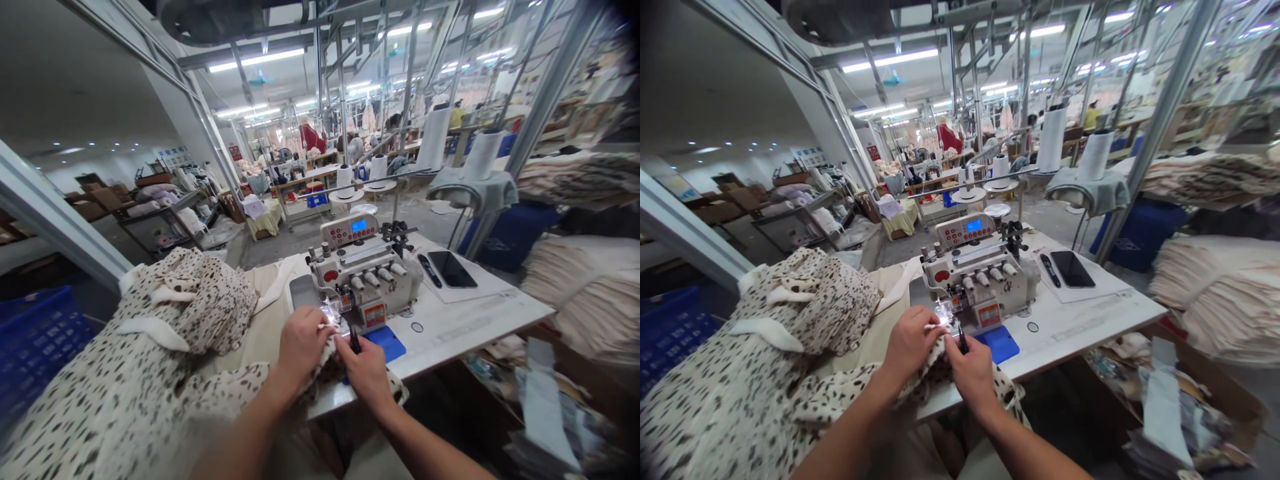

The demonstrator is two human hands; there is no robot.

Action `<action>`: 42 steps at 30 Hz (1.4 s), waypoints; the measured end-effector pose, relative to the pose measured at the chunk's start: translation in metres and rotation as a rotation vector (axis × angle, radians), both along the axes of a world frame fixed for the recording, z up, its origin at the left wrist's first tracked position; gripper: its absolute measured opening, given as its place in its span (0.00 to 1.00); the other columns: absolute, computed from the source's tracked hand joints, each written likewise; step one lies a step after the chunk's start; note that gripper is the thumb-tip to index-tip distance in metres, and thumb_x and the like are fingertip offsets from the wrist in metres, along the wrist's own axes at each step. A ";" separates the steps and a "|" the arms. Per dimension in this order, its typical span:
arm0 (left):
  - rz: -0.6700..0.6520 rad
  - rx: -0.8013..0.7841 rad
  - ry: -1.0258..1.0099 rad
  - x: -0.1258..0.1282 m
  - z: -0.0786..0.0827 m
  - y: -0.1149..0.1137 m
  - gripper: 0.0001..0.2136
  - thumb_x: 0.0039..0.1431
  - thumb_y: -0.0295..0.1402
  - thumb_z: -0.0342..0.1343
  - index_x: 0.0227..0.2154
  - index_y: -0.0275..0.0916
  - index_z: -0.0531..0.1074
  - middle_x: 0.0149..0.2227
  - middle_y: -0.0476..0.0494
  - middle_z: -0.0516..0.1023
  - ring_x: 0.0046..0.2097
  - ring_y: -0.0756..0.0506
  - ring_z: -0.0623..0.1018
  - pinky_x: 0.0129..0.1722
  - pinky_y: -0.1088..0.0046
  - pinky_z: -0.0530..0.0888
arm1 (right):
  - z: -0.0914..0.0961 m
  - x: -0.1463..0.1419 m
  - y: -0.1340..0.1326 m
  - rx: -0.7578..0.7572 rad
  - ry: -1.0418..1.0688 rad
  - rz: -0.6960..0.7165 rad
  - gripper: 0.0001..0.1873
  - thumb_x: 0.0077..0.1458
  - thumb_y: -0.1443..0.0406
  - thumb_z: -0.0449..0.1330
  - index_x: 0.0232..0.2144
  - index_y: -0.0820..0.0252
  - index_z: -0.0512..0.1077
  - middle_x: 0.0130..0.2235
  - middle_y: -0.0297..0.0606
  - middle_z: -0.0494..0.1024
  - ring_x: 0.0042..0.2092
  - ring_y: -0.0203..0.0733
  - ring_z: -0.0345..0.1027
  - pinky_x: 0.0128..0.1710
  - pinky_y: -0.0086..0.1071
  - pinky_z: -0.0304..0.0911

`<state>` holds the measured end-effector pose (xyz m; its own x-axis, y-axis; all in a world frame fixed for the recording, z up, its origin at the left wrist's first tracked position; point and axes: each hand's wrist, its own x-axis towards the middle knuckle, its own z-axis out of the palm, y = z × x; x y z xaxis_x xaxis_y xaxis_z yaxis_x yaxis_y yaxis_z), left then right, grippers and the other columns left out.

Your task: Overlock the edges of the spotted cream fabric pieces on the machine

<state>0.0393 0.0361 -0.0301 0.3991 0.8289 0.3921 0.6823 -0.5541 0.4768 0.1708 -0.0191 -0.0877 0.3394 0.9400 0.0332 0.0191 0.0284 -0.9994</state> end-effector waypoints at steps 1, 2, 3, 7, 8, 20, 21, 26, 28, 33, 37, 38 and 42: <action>0.001 0.045 0.040 0.001 -0.002 -0.006 0.03 0.61 0.27 0.58 0.31 0.39 0.74 0.34 0.44 0.75 0.41 0.44 0.74 0.43 0.67 0.68 | -0.001 0.000 0.000 0.004 0.016 0.001 0.24 0.54 0.47 0.62 0.19 0.60 0.73 0.19 0.33 0.72 0.23 0.38 0.62 0.24 0.29 0.58; -0.013 0.081 0.080 0.001 -0.004 -0.013 0.05 0.63 0.26 0.55 0.32 0.39 0.75 0.34 0.43 0.75 0.40 0.44 0.74 0.42 0.67 0.69 | -0.002 0.000 0.000 0.007 0.031 0.000 0.24 0.54 0.47 0.62 0.19 0.60 0.73 0.19 0.33 0.72 0.23 0.38 0.62 0.24 0.30 0.58; -0.036 0.110 0.113 0.001 -0.005 -0.019 0.07 0.64 0.26 0.52 0.35 0.39 0.75 0.35 0.43 0.76 0.41 0.44 0.74 0.43 0.67 0.69 | -0.003 0.000 0.000 0.009 0.047 -0.001 0.24 0.53 0.47 0.63 0.19 0.60 0.72 0.19 0.33 0.72 0.22 0.38 0.62 0.24 0.30 0.59; -0.118 0.190 0.186 -0.001 -0.008 -0.040 0.13 0.64 0.25 0.50 0.47 0.40 0.74 0.44 0.39 0.76 0.47 0.41 0.72 0.47 0.60 0.70 | -0.003 0.004 -0.002 -0.007 0.137 0.023 0.25 0.51 0.44 0.64 0.20 0.60 0.72 0.19 0.33 0.72 0.22 0.38 0.62 0.24 0.31 0.61; -0.123 0.212 0.207 -0.001 -0.009 -0.043 0.15 0.63 0.25 0.52 0.50 0.40 0.73 0.47 0.37 0.75 0.48 0.39 0.72 0.48 0.58 0.70 | -0.002 0.006 -0.002 -0.013 0.142 0.026 0.26 0.50 0.44 0.64 0.21 0.60 0.72 0.19 0.34 0.72 0.22 0.38 0.62 0.23 0.31 0.61; 0.003 0.331 0.326 0.008 -0.026 -0.044 0.15 0.68 0.28 0.50 0.55 0.41 0.70 0.53 0.39 0.75 0.48 0.39 0.71 0.45 0.59 0.66 | -0.001 0.029 0.015 0.061 -0.218 -0.021 0.21 0.52 0.53 0.63 0.15 0.56 0.63 0.18 0.29 0.65 0.23 0.37 0.57 0.25 0.31 0.55; 0.002 0.329 0.326 0.008 -0.026 -0.044 0.15 0.68 0.28 0.50 0.55 0.41 0.70 0.53 0.39 0.75 0.48 0.39 0.71 0.45 0.59 0.66 | 0.001 0.031 0.015 0.091 -0.253 -0.036 0.20 0.53 0.54 0.63 0.17 0.56 0.64 0.18 0.29 0.66 0.24 0.38 0.58 0.26 0.31 0.56; 0.011 0.334 0.319 0.008 -0.024 -0.044 0.13 0.68 0.29 0.50 0.52 0.40 0.72 0.52 0.39 0.76 0.47 0.39 0.71 0.45 0.59 0.66 | 0.010 0.042 0.015 0.415 -0.512 0.073 0.10 0.60 0.62 0.58 0.32 0.59 0.77 0.29 0.37 0.76 0.31 0.42 0.69 0.35 0.32 0.63; 0.013 0.345 0.320 0.008 -0.025 -0.043 0.12 0.67 0.28 0.51 0.50 0.40 0.73 0.51 0.39 0.76 0.47 0.39 0.71 0.44 0.59 0.66 | 0.010 0.046 0.017 0.487 -0.637 0.142 0.11 0.59 0.66 0.57 0.36 0.60 0.79 0.31 0.39 0.76 0.34 0.43 0.71 0.36 0.33 0.64; 0.010 0.392 0.327 0.006 -0.031 -0.042 0.13 0.67 0.27 0.51 0.53 0.40 0.72 0.54 0.40 0.75 0.49 0.40 0.71 0.46 0.60 0.66 | -0.001 0.050 0.022 0.504 -0.777 0.083 0.14 0.54 0.69 0.56 0.38 0.62 0.81 0.30 0.40 0.75 0.31 0.43 0.70 0.33 0.32 0.64; -0.017 0.395 0.302 0.003 -0.030 -0.044 0.12 0.67 0.27 0.51 0.51 0.41 0.72 0.56 0.43 0.75 0.49 0.40 0.70 0.48 0.59 0.66 | -0.007 0.050 0.024 0.508 -0.819 0.083 0.15 0.53 0.69 0.56 0.40 0.61 0.80 0.31 0.39 0.76 0.31 0.42 0.71 0.32 0.31 0.64; -0.015 0.382 0.302 0.003 -0.029 -0.045 0.12 0.67 0.27 0.51 0.50 0.42 0.73 0.56 0.43 0.74 0.49 0.40 0.69 0.47 0.59 0.66 | -0.008 0.050 0.023 0.510 -0.816 0.079 0.15 0.53 0.69 0.56 0.40 0.60 0.80 0.31 0.39 0.76 0.32 0.42 0.71 0.32 0.31 0.64; 0.020 0.356 0.325 0.008 -0.027 -0.045 0.12 0.66 0.28 0.53 0.49 0.44 0.73 0.56 0.43 0.74 0.48 0.40 0.69 0.45 0.59 0.67 | -0.001 0.054 0.019 0.460 -0.727 -0.021 0.11 0.56 0.66 0.55 0.35 0.62 0.78 0.32 0.41 0.79 0.35 0.44 0.74 0.36 0.33 0.65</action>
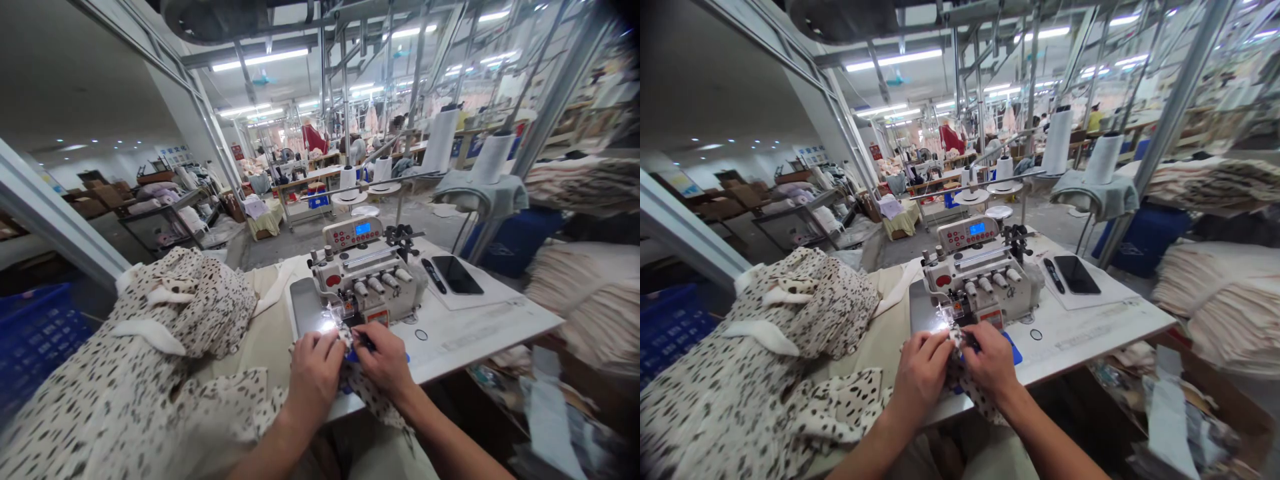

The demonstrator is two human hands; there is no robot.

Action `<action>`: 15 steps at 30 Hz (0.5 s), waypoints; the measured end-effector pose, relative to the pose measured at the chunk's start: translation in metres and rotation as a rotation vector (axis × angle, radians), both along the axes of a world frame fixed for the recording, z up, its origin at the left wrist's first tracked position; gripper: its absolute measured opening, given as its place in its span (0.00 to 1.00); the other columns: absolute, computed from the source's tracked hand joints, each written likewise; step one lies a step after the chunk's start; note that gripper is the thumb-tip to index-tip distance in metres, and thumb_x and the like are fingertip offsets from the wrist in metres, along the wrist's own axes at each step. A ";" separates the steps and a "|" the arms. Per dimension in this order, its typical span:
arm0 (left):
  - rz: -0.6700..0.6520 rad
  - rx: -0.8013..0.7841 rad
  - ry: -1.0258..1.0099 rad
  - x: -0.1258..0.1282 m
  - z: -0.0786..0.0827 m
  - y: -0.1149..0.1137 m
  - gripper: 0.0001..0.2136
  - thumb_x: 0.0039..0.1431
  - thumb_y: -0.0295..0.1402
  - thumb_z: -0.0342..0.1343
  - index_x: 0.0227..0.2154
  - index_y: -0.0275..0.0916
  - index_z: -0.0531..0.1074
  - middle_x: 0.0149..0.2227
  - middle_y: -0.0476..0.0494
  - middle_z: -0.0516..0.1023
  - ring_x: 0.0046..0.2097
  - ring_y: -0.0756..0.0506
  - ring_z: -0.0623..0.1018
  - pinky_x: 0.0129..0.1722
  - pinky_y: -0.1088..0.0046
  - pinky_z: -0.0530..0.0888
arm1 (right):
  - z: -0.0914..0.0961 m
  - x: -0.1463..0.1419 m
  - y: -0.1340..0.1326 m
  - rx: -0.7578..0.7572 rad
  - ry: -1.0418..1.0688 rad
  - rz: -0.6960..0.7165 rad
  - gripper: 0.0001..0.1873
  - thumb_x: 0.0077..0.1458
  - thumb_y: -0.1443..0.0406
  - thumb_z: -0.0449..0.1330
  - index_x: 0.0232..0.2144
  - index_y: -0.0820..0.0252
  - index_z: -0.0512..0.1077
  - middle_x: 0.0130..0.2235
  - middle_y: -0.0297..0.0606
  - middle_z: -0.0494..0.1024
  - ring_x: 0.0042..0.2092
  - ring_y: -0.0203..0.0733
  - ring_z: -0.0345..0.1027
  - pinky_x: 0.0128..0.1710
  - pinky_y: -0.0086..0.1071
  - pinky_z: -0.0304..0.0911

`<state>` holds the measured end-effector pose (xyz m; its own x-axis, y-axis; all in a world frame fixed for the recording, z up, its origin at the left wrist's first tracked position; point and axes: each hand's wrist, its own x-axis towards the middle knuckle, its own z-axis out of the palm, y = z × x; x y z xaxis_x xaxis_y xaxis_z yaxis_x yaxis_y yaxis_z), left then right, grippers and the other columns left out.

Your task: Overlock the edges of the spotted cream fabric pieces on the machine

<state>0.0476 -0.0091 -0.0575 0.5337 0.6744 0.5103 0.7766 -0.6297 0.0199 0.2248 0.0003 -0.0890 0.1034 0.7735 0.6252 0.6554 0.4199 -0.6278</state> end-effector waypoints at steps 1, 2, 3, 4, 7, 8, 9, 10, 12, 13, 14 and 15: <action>0.010 0.003 0.000 0.002 0.000 0.000 0.12 0.66 0.28 0.54 0.49 0.44 0.73 0.55 0.43 0.74 0.48 0.40 0.69 0.45 0.60 0.68 | 0.005 0.002 -0.002 -0.030 0.024 -0.022 0.11 0.58 0.64 0.56 0.35 0.62 0.77 0.32 0.41 0.80 0.35 0.45 0.74 0.37 0.33 0.65; 0.021 0.006 -0.002 0.004 0.000 0.000 0.12 0.65 0.28 0.54 0.49 0.44 0.73 0.55 0.42 0.74 0.48 0.40 0.70 0.46 0.60 0.68 | 0.011 0.005 -0.004 -0.074 0.034 -0.024 0.12 0.59 0.62 0.56 0.36 0.62 0.77 0.33 0.41 0.81 0.35 0.45 0.75 0.37 0.33 0.65; 0.035 0.004 -0.002 0.005 -0.001 0.000 0.12 0.65 0.28 0.54 0.50 0.44 0.73 0.55 0.42 0.74 0.48 0.41 0.70 0.46 0.60 0.68 | 0.017 0.008 -0.005 -0.127 0.023 -0.004 0.13 0.61 0.60 0.55 0.37 0.61 0.77 0.34 0.41 0.81 0.36 0.45 0.75 0.38 0.33 0.65; 0.046 -0.001 -0.002 0.006 -0.001 -0.001 0.12 0.66 0.28 0.54 0.50 0.44 0.73 0.55 0.42 0.74 0.48 0.41 0.70 0.46 0.60 0.68 | 0.024 0.011 -0.006 -0.181 -0.011 0.028 0.15 0.63 0.58 0.53 0.36 0.60 0.77 0.34 0.40 0.82 0.36 0.45 0.76 0.37 0.33 0.65; 0.065 -0.001 -0.006 0.008 -0.003 -0.002 0.13 0.65 0.28 0.54 0.51 0.45 0.72 0.56 0.43 0.73 0.49 0.40 0.69 0.46 0.60 0.67 | 0.042 0.019 -0.007 -0.315 -0.264 0.059 0.23 0.69 0.59 0.46 0.29 0.58 0.76 0.31 0.40 0.82 0.34 0.44 0.75 0.34 0.32 0.61; 0.070 0.006 -0.009 0.009 -0.003 -0.003 0.13 0.65 0.28 0.55 0.51 0.45 0.72 0.56 0.43 0.73 0.49 0.40 0.69 0.46 0.60 0.67 | 0.047 0.020 -0.006 -0.341 -0.373 0.021 0.24 0.69 0.60 0.46 0.27 0.59 0.76 0.30 0.41 0.81 0.34 0.44 0.75 0.33 0.33 0.60; 0.075 0.016 -0.014 0.009 -0.003 -0.003 0.13 0.65 0.28 0.55 0.51 0.45 0.73 0.56 0.43 0.73 0.49 0.40 0.69 0.46 0.60 0.67 | 0.050 0.021 -0.005 -0.360 -0.474 -0.030 0.24 0.69 0.61 0.47 0.26 0.59 0.76 0.30 0.42 0.81 0.33 0.45 0.75 0.32 0.33 0.58; 0.080 0.026 -0.017 0.009 -0.004 -0.003 0.13 0.64 0.28 0.56 0.51 0.45 0.73 0.56 0.43 0.73 0.49 0.40 0.69 0.46 0.60 0.67 | 0.053 0.021 -0.003 -0.371 -0.557 -0.078 0.23 0.68 0.61 0.48 0.26 0.59 0.76 0.30 0.43 0.82 0.32 0.45 0.75 0.31 0.33 0.56; 0.086 0.036 -0.019 0.009 -0.004 -0.003 0.13 0.64 0.29 0.57 0.51 0.45 0.73 0.55 0.43 0.74 0.49 0.40 0.69 0.45 0.60 0.67 | 0.057 0.020 -0.001 -0.371 -0.665 -0.129 0.21 0.67 0.61 0.51 0.26 0.59 0.77 0.30 0.43 0.82 0.31 0.45 0.76 0.29 0.33 0.53; 0.085 0.040 -0.019 0.010 -0.004 -0.003 0.13 0.64 0.29 0.57 0.51 0.45 0.73 0.55 0.43 0.74 0.48 0.40 0.69 0.45 0.60 0.67 | 0.058 0.019 0.000 -0.363 -0.695 -0.134 0.20 0.66 0.61 0.52 0.26 0.59 0.77 0.30 0.43 0.82 0.31 0.44 0.76 0.28 0.33 0.52; 0.084 0.044 -0.019 0.010 -0.004 -0.003 0.13 0.64 0.29 0.57 0.51 0.45 0.73 0.55 0.43 0.74 0.48 0.40 0.69 0.45 0.60 0.67 | 0.060 0.017 0.000 -0.353 -0.714 -0.133 0.20 0.66 0.61 0.53 0.26 0.58 0.78 0.29 0.42 0.82 0.31 0.44 0.76 0.27 0.33 0.51; 0.081 0.047 -0.018 0.010 -0.004 -0.003 0.14 0.64 0.28 0.57 0.51 0.45 0.73 0.55 0.43 0.74 0.48 0.40 0.69 0.45 0.60 0.67 | 0.061 0.016 0.000 -0.343 -0.728 -0.128 0.20 0.66 0.61 0.53 0.25 0.58 0.78 0.29 0.42 0.82 0.31 0.44 0.76 0.27 0.33 0.50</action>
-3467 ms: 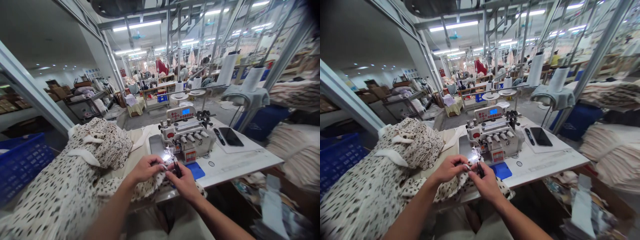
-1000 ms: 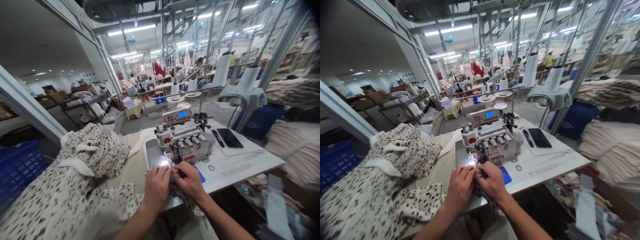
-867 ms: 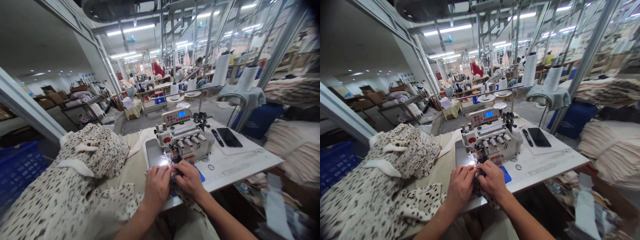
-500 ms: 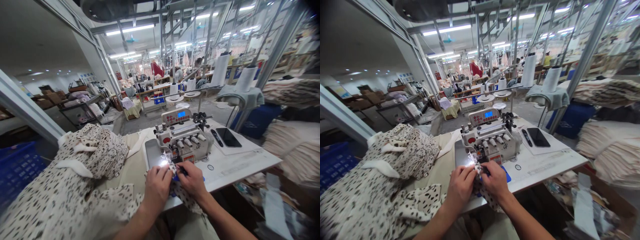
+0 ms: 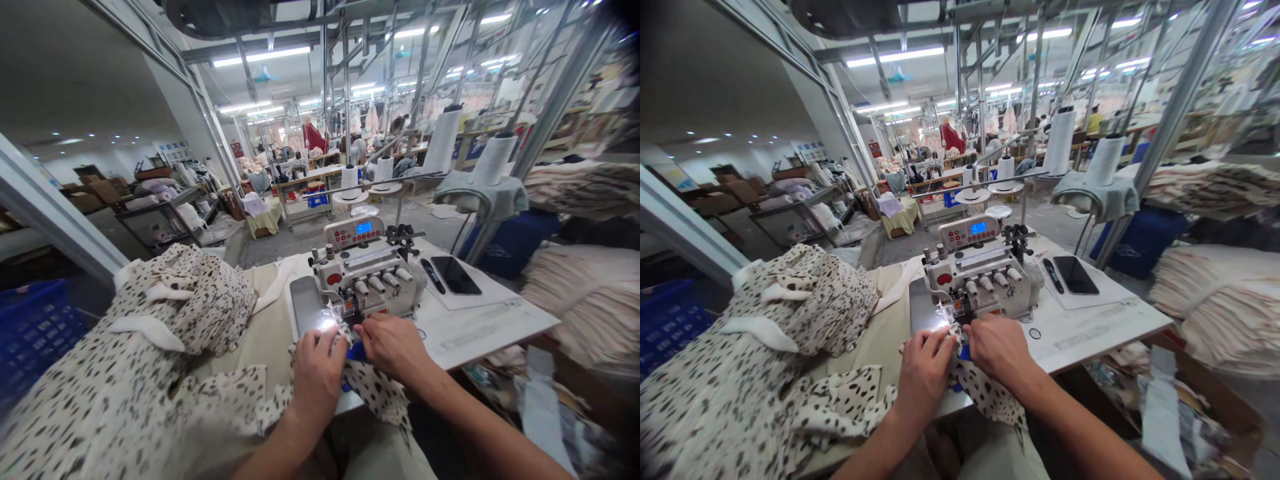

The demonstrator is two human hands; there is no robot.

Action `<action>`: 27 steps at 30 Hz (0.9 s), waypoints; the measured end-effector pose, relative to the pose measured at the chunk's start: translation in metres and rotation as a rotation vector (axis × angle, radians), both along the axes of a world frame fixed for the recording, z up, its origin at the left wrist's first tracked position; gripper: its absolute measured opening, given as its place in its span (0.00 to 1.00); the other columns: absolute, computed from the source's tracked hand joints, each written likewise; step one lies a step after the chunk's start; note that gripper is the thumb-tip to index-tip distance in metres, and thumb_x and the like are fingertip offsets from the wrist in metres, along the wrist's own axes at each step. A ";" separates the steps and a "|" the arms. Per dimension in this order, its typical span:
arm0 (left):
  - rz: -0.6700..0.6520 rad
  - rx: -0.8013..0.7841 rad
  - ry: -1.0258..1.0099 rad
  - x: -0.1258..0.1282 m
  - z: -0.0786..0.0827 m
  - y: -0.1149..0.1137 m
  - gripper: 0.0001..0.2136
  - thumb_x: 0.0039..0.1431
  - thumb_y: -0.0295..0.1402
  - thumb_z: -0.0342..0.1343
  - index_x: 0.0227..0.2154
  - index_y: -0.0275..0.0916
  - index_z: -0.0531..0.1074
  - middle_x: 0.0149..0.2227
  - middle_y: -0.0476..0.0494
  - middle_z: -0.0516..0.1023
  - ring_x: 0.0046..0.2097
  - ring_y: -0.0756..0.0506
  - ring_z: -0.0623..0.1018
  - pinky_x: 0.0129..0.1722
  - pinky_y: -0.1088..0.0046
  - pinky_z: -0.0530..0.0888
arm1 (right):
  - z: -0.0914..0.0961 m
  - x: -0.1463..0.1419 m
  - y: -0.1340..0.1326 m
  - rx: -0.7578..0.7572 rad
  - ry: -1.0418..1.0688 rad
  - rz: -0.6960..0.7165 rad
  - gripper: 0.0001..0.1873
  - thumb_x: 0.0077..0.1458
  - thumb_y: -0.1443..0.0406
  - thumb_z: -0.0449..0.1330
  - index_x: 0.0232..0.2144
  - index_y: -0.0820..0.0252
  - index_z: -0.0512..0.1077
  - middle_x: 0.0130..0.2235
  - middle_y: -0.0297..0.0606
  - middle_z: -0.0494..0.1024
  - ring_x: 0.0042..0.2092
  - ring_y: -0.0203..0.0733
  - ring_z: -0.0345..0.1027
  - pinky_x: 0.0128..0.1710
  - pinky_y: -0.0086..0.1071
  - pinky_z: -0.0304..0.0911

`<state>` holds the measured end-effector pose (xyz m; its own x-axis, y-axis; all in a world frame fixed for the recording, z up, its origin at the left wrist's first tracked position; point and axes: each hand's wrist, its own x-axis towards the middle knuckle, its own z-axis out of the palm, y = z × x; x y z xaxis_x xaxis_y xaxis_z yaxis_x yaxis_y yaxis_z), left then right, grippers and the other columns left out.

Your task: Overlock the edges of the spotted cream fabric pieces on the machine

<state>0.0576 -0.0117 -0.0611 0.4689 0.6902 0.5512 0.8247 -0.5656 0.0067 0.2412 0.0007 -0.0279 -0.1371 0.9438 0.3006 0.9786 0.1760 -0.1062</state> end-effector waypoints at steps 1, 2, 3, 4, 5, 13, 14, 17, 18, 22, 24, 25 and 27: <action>-0.001 0.003 0.000 0.000 0.000 0.000 0.14 0.64 0.28 0.57 0.51 0.45 0.73 0.55 0.43 0.75 0.48 0.40 0.69 0.45 0.60 0.67 | 0.001 -0.001 0.000 0.007 -0.008 0.007 0.19 0.65 0.61 0.53 0.25 0.57 0.78 0.29 0.41 0.82 0.31 0.44 0.76 0.26 0.33 0.49; -0.002 0.004 0.000 0.000 0.001 0.000 0.14 0.64 0.28 0.57 0.51 0.45 0.73 0.55 0.43 0.75 0.48 0.40 0.69 0.45 0.60 0.67 | 0.002 -0.002 0.000 0.013 -0.013 0.012 0.19 0.65 0.61 0.54 0.25 0.57 0.78 0.29 0.41 0.82 0.30 0.44 0.76 0.26 0.33 0.48; -0.003 0.005 0.002 0.000 0.001 0.000 0.14 0.64 0.28 0.57 0.51 0.45 0.73 0.55 0.43 0.75 0.48 0.40 0.69 0.45 0.60 0.67 | 0.002 -0.003 0.000 0.019 -0.016 0.016 0.19 0.65 0.61 0.54 0.25 0.57 0.78 0.29 0.40 0.82 0.30 0.44 0.75 0.26 0.33 0.47; -0.003 0.007 0.004 0.000 0.001 0.001 0.13 0.64 0.28 0.57 0.50 0.45 0.73 0.55 0.43 0.75 0.48 0.40 0.69 0.45 0.60 0.67 | 0.001 -0.003 0.000 0.026 -0.018 0.019 0.19 0.64 0.61 0.54 0.24 0.57 0.78 0.28 0.40 0.82 0.30 0.44 0.75 0.26 0.33 0.47; -0.004 0.010 0.010 0.000 0.001 0.001 0.13 0.64 0.28 0.57 0.50 0.45 0.73 0.55 0.43 0.75 0.48 0.40 0.70 0.44 0.60 0.67 | 0.001 -0.004 0.000 0.033 -0.018 0.023 0.19 0.64 0.61 0.54 0.24 0.57 0.78 0.28 0.40 0.81 0.29 0.44 0.75 0.26 0.33 0.47; 0.012 0.038 0.102 -0.002 -0.005 0.000 0.17 0.63 0.30 0.58 0.55 0.44 0.71 0.59 0.41 0.72 0.48 0.38 0.69 0.45 0.57 0.69 | -0.006 -0.010 0.000 0.041 -0.017 0.002 0.18 0.64 0.62 0.54 0.25 0.57 0.78 0.29 0.40 0.81 0.29 0.44 0.75 0.26 0.33 0.49; 0.019 0.043 0.113 -0.002 -0.006 0.000 0.17 0.63 0.30 0.58 0.55 0.44 0.71 0.59 0.41 0.72 0.48 0.38 0.69 0.45 0.56 0.69 | -0.007 -0.011 0.001 0.043 -0.020 -0.007 0.18 0.64 0.62 0.54 0.25 0.57 0.78 0.29 0.40 0.81 0.29 0.44 0.75 0.26 0.33 0.48; 0.051 0.054 0.124 0.000 -0.006 0.000 0.17 0.63 0.30 0.58 0.55 0.44 0.72 0.59 0.40 0.71 0.48 0.38 0.70 0.44 0.55 0.70 | -0.009 -0.014 0.003 0.054 -0.023 -0.015 0.18 0.65 0.62 0.54 0.25 0.58 0.77 0.29 0.40 0.81 0.29 0.43 0.75 0.26 0.33 0.47; 0.060 0.054 0.126 0.000 -0.006 0.000 0.17 0.63 0.30 0.58 0.55 0.44 0.72 0.59 0.39 0.71 0.48 0.38 0.70 0.44 0.55 0.70 | -0.010 -0.014 0.004 0.058 -0.022 -0.018 0.19 0.65 0.62 0.54 0.25 0.58 0.77 0.29 0.40 0.81 0.29 0.42 0.75 0.26 0.33 0.47; 0.070 0.053 0.132 0.003 -0.003 0.000 0.19 0.62 0.30 0.59 0.56 0.43 0.71 0.58 0.36 0.71 0.49 0.37 0.71 0.44 0.55 0.71 | -0.013 -0.016 0.006 0.090 -0.013 -0.016 0.19 0.66 0.63 0.53 0.25 0.58 0.77 0.28 0.40 0.81 0.29 0.42 0.75 0.26 0.33 0.47; 0.063 0.056 0.139 0.004 -0.002 -0.001 0.19 0.62 0.29 0.58 0.56 0.41 0.71 0.59 0.34 0.71 0.49 0.36 0.70 0.45 0.54 0.71 | -0.016 -0.016 0.005 0.105 0.000 -0.012 0.20 0.66 0.63 0.52 0.25 0.58 0.77 0.28 0.41 0.80 0.28 0.42 0.74 0.27 0.33 0.47; 0.059 0.056 0.141 0.005 -0.002 -0.001 0.19 0.62 0.29 0.58 0.56 0.41 0.71 0.59 0.34 0.70 0.49 0.36 0.70 0.45 0.54 0.71 | -0.019 -0.015 0.004 0.115 0.012 -0.017 0.20 0.66 0.63 0.52 0.25 0.58 0.77 0.28 0.41 0.80 0.28 0.42 0.73 0.27 0.33 0.48; 0.048 0.054 0.137 0.005 -0.002 -0.001 0.19 0.62 0.30 0.58 0.56 0.39 0.70 0.59 0.33 0.70 0.50 0.35 0.70 0.46 0.53 0.71 | -0.026 -0.013 0.001 0.143 0.048 -0.036 0.21 0.67 0.62 0.51 0.25 0.58 0.77 0.28 0.41 0.79 0.29 0.42 0.73 0.28 0.33 0.49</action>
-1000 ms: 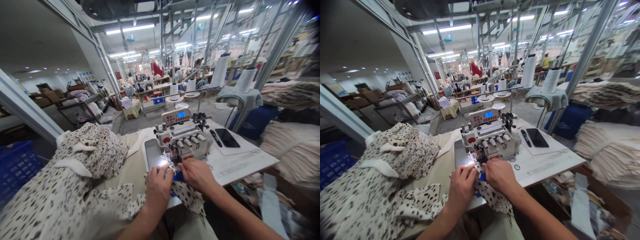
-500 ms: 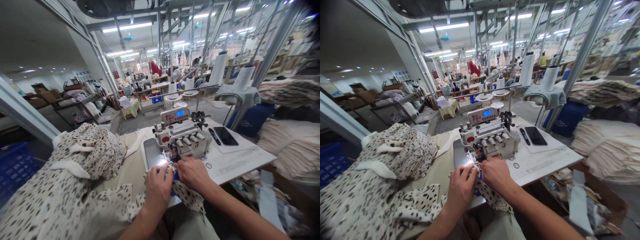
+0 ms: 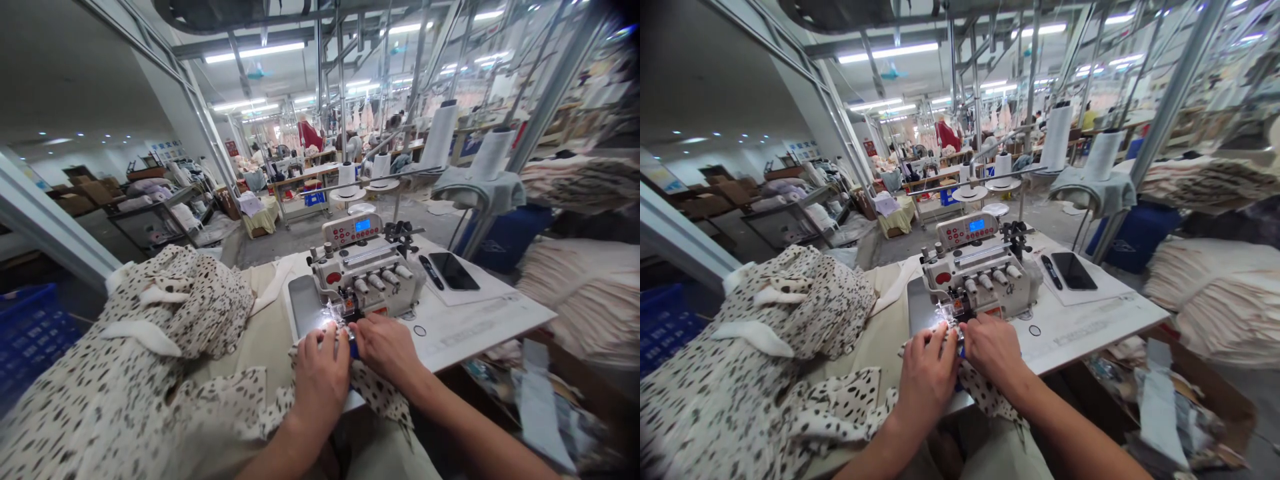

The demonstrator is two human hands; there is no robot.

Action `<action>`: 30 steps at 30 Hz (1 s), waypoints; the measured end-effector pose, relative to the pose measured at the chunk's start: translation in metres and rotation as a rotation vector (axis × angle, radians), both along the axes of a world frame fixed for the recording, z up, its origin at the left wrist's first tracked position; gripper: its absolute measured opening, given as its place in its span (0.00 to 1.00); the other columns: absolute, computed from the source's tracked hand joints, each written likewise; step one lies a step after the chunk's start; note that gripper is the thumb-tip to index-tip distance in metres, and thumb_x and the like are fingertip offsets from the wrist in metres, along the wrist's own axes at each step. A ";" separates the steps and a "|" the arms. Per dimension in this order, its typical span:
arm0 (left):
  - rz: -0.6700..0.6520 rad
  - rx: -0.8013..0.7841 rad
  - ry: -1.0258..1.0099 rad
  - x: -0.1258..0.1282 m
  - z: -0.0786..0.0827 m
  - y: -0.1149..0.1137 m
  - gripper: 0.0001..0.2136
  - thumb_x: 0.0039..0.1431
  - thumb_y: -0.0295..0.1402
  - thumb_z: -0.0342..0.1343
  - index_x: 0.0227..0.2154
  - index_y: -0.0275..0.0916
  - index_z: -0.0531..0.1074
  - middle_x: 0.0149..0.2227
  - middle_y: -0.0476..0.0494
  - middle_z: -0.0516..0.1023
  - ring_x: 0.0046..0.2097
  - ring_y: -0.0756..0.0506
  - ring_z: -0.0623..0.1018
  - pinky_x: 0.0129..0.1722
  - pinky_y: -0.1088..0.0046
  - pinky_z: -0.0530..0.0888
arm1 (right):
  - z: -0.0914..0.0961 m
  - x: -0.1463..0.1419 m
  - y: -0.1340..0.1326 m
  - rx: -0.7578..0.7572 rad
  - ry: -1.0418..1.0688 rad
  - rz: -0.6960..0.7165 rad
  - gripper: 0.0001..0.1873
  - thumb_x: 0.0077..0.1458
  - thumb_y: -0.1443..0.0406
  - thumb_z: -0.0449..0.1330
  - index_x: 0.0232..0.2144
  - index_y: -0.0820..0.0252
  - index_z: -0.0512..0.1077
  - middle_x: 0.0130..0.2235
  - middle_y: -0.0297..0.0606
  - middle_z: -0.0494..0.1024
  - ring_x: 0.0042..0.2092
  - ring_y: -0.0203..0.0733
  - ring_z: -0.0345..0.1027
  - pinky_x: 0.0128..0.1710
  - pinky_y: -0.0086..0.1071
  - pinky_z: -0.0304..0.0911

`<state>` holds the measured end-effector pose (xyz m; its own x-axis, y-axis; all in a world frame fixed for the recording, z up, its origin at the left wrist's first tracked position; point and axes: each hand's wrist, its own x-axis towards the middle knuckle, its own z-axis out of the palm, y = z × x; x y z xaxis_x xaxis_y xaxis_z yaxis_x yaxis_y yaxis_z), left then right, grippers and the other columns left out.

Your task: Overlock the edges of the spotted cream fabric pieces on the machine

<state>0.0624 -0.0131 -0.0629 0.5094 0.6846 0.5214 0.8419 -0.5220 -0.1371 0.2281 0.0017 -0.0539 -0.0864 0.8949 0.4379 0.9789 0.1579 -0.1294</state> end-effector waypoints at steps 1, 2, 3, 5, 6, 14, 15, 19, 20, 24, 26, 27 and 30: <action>-0.006 -0.006 -0.007 0.000 0.000 0.000 0.20 0.62 0.31 0.58 0.57 0.39 0.69 0.59 0.33 0.70 0.50 0.35 0.69 0.46 0.53 0.70 | -0.005 0.002 -0.002 0.017 0.028 -0.010 0.21 0.67 0.62 0.51 0.25 0.59 0.76 0.28 0.41 0.79 0.29 0.41 0.72 0.28 0.33 0.50; -0.010 -0.017 -0.017 0.000 0.000 0.000 0.20 0.62 0.32 0.58 0.57 0.38 0.69 0.59 0.33 0.70 0.50 0.35 0.69 0.46 0.52 0.70 | -0.011 0.004 -0.003 0.036 0.064 -0.016 0.21 0.67 0.62 0.51 0.25 0.59 0.76 0.28 0.40 0.79 0.29 0.41 0.72 0.29 0.32 0.51; -0.013 -0.033 -0.032 0.000 0.000 0.000 0.21 0.62 0.33 0.59 0.57 0.38 0.68 0.59 0.33 0.70 0.50 0.35 0.69 0.47 0.52 0.70 | -0.018 0.006 -0.005 0.055 0.111 -0.016 0.22 0.68 0.62 0.50 0.25 0.59 0.76 0.28 0.40 0.78 0.30 0.41 0.71 0.30 0.32 0.52; -0.014 -0.084 -0.079 -0.001 0.001 0.000 0.21 0.61 0.34 0.60 0.56 0.37 0.68 0.59 0.33 0.70 0.51 0.35 0.69 0.49 0.51 0.69 | -0.033 0.013 -0.007 0.084 0.241 0.018 0.23 0.68 0.62 0.48 0.25 0.59 0.75 0.27 0.39 0.78 0.31 0.41 0.71 0.32 0.31 0.55; -0.016 -0.115 -0.109 -0.002 0.001 0.000 0.21 0.60 0.34 0.60 0.55 0.36 0.68 0.58 0.34 0.70 0.51 0.36 0.69 0.50 0.51 0.69 | -0.040 0.016 -0.007 0.091 0.327 0.044 0.23 0.69 0.62 0.48 0.25 0.59 0.75 0.27 0.39 0.77 0.31 0.40 0.71 0.34 0.31 0.56; -0.064 -0.225 -0.237 -0.013 0.010 0.014 0.28 0.56 0.39 0.63 0.55 0.33 0.63 0.47 0.35 0.73 0.51 0.35 0.68 0.55 0.50 0.64 | -0.076 0.034 -0.004 0.024 0.960 0.159 0.25 0.66 0.53 0.49 0.25 0.59 0.74 0.24 0.34 0.72 0.28 0.41 0.66 0.31 0.31 0.60; -0.058 -0.237 -0.233 -0.014 0.012 0.019 0.27 0.55 0.40 0.64 0.53 0.33 0.65 0.46 0.36 0.73 0.51 0.35 0.68 0.54 0.50 0.65 | -0.078 0.034 -0.003 0.026 0.996 0.174 0.24 0.66 0.53 0.49 0.26 0.59 0.75 0.25 0.35 0.73 0.29 0.41 0.67 0.32 0.32 0.61; -0.006 -0.311 -0.251 -0.019 0.023 0.043 0.26 0.53 0.47 0.64 0.48 0.34 0.68 0.44 0.37 0.72 0.48 0.36 0.70 0.50 0.54 0.68 | -0.080 0.035 -0.004 0.015 1.053 0.201 0.23 0.65 0.52 0.51 0.27 0.59 0.75 0.27 0.37 0.75 0.31 0.43 0.68 0.34 0.33 0.63; 0.009 -0.340 -0.271 -0.022 0.025 0.049 0.24 0.55 0.47 0.62 0.47 0.35 0.68 0.44 0.37 0.73 0.47 0.36 0.71 0.49 0.55 0.68 | -0.080 0.036 -0.004 0.010 1.055 0.214 0.23 0.65 0.52 0.51 0.28 0.59 0.75 0.28 0.37 0.76 0.32 0.43 0.69 0.34 0.34 0.63; 0.041 -0.426 -0.457 -0.037 0.025 0.064 0.12 0.67 0.39 0.48 0.43 0.38 0.71 0.39 0.41 0.75 0.43 0.40 0.74 0.46 0.60 0.70 | -0.080 0.035 -0.008 0.025 1.035 0.274 0.20 0.62 0.50 0.54 0.28 0.57 0.70 0.25 0.32 0.71 0.28 0.40 0.64 0.29 0.31 0.61; 0.063 -0.407 -0.543 -0.045 0.020 0.064 0.11 0.66 0.34 0.45 0.44 0.39 0.71 0.40 0.41 0.76 0.44 0.41 0.75 0.48 0.60 0.70 | -0.079 0.030 -0.012 0.044 0.964 0.278 0.21 0.61 0.50 0.55 0.23 0.56 0.64 0.22 0.29 0.65 0.25 0.38 0.59 0.26 0.30 0.57; 0.081 -0.384 -0.570 -0.049 0.017 0.062 0.11 0.65 0.32 0.45 0.44 0.38 0.71 0.42 0.40 0.76 0.46 0.41 0.75 0.50 0.59 0.70 | -0.078 0.025 -0.015 0.047 0.920 0.284 0.21 0.62 0.51 0.55 0.22 0.56 0.63 0.21 0.28 0.63 0.25 0.37 0.58 0.26 0.30 0.55; 0.171 -0.381 -0.660 -0.058 0.011 0.052 0.12 0.61 0.33 0.49 0.46 0.37 0.70 0.46 0.37 0.75 0.49 0.39 0.75 0.52 0.57 0.70 | -0.067 0.006 -0.025 0.032 0.843 0.379 0.21 0.66 0.55 0.51 0.22 0.56 0.64 0.24 0.31 0.66 0.26 0.38 0.61 0.28 0.31 0.57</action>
